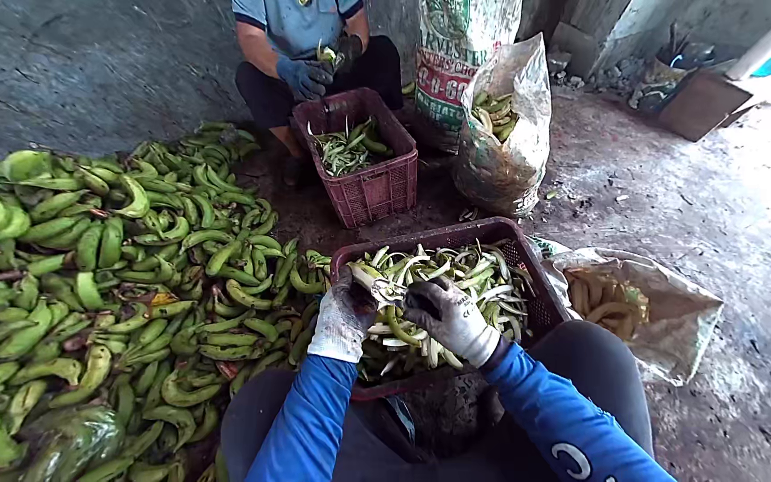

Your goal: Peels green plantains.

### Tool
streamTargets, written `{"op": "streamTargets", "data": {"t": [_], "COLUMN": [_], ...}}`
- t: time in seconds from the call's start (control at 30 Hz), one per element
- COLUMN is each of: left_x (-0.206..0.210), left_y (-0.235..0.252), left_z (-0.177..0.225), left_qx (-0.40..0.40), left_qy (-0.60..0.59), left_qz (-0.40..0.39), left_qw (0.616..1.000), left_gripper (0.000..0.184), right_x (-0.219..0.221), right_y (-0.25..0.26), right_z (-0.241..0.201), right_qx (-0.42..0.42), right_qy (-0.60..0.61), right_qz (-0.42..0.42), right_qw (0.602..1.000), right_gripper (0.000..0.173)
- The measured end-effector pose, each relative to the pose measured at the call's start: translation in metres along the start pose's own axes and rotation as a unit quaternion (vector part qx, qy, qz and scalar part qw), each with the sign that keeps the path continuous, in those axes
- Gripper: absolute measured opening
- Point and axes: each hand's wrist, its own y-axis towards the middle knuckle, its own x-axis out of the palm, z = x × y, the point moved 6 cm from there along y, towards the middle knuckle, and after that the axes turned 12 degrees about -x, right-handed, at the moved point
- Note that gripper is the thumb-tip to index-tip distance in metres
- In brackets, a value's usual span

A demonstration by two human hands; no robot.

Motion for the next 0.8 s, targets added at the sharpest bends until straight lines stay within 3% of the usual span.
{"op": "streamTargets", "data": {"t": [0.13, 0.23, 0.4, 0.5, 0.57, 0.63, 0.8], "left_x": [0.01, 0.02, 0.019, 0.022, 0.019, 0.015, 0.001], "left_y": [-0.012, -0.026, -0.027, -0.021, -0.015, -0.009, -0.003], "left_z": [0.001, 0.005, -0.007, -0.007, -0.002, 0.004, 0.018], "left_qx": [-0.035, -0.022, -0.09, -0.098, -0.049, -0.003, -0.003], "left_qy": [0.092, 0.218, 0.246, 0.221, 0.202, 0.179, 0.073], "left_qz": [-0.054, -0.095, -0.108, -0.133, -0.105, -0.097, -0.029], "left_qw": [0.994, 0.971, 0.959, 0.961, 0.973, 0.979, 0.997], "left_gripper": [0.039, 0.032, 0.034, 0.037, 0.037, 0.038, 0.039], "right_x": [0.003, -0.001, -0.015, -0.033, -0.043, -0.047, -0.027], "right_y": [0.003, 0.011, 0.021, 0.013, 0.011, 0.011, 0.001], "right_z": [-0.004, 0.002, 0.06, 0.075, 0.063, 0.046, 0.017], "right_qx": [-0.042, -0.012, 0.217, 0.287, 0.256, 0.171, 0.004], "right_qy": [0.008, 0.034, 0.026, 0.018, 0.027, 0.036, 0.024], "right_qz": [0.011, 0.008, -0.075, -0.033, 0.017, 0.053, 0.012], "right_qw": [0.999, 0.999, 0.973, 0.957, 0.966, 0.983, 1.0], "right_gripper": [0.043, 0.043, 0.047, 0.048, 0.046, 0.045, 0.049]}}
